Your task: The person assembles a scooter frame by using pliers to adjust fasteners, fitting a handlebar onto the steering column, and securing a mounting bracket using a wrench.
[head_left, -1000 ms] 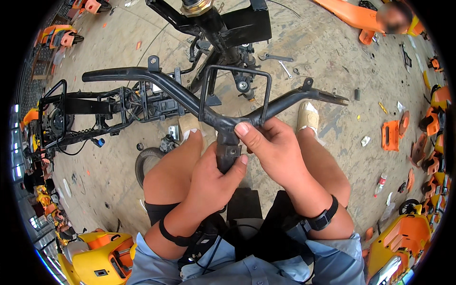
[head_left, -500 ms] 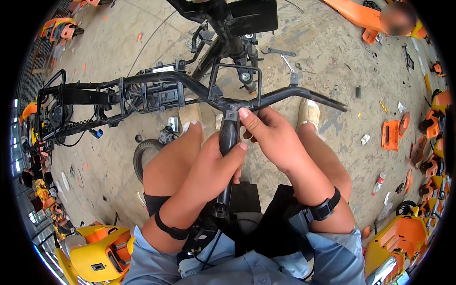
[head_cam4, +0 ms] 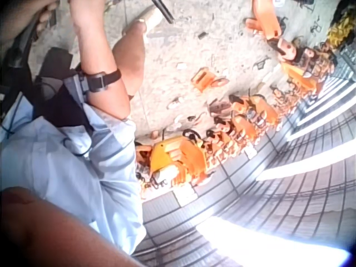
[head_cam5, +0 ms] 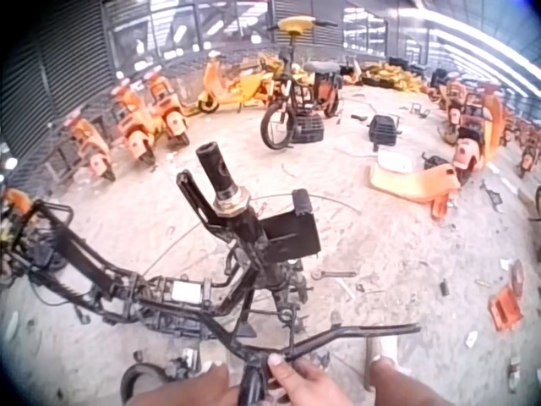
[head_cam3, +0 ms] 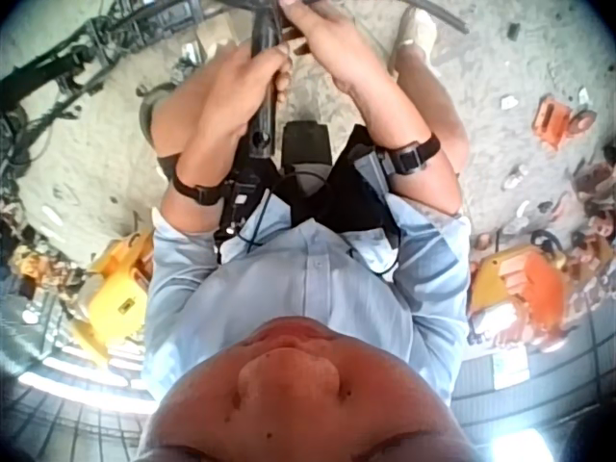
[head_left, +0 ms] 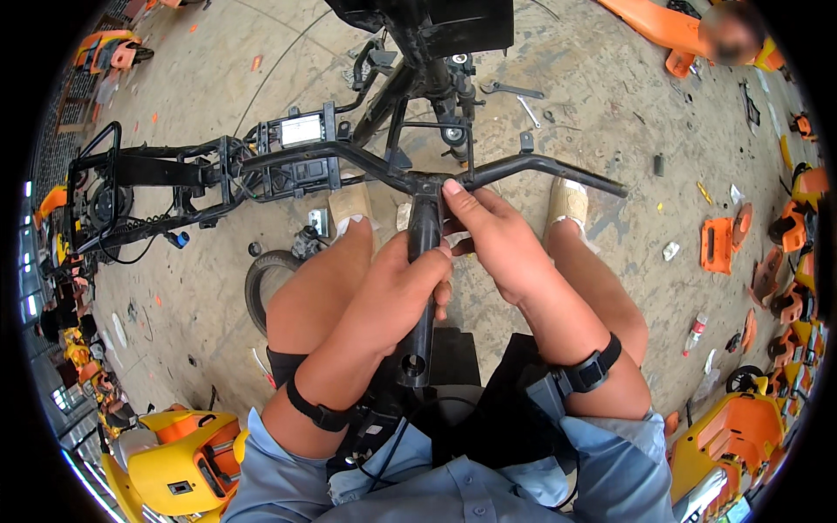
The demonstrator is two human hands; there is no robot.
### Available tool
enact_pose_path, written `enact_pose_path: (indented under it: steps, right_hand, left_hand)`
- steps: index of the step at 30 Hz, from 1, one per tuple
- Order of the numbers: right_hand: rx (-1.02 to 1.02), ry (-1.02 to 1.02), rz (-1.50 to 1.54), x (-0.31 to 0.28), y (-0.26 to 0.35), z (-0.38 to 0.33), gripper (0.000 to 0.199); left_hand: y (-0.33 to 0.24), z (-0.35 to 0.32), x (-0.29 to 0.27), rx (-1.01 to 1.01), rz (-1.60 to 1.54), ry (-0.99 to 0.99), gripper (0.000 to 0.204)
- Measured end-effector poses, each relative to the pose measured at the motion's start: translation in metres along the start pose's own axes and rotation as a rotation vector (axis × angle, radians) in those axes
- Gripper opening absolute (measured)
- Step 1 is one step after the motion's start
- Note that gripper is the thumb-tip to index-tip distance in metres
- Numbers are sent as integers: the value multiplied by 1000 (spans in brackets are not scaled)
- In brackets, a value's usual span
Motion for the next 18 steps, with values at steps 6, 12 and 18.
enact_pose_path:
  steps: [6, 12, 18]
  right_hand:
    - [-9, 71, -12, 8, 7, -3, 57]
    - [11, 91, -75, 10, 9, -3, 59]
    - [27, 23, -34, -4, 0, 4, 63]
  left_hand:
    - [2, 6, -6, -75, -37, -41, 19]
    - [8, 14, -14, -56, -58, -127, 20]
    - [8, 18, -5, 66, -8, -133, 15]
Point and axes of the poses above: each hand's wrist, its own z-axis towards the middle knuckle, its own x-axis out of the palm, y = z × x, the point moved 7 cm from there along z, towards the middle knuckle, and after that the axes turned 12 degrees about y, right-handed, at the moved point
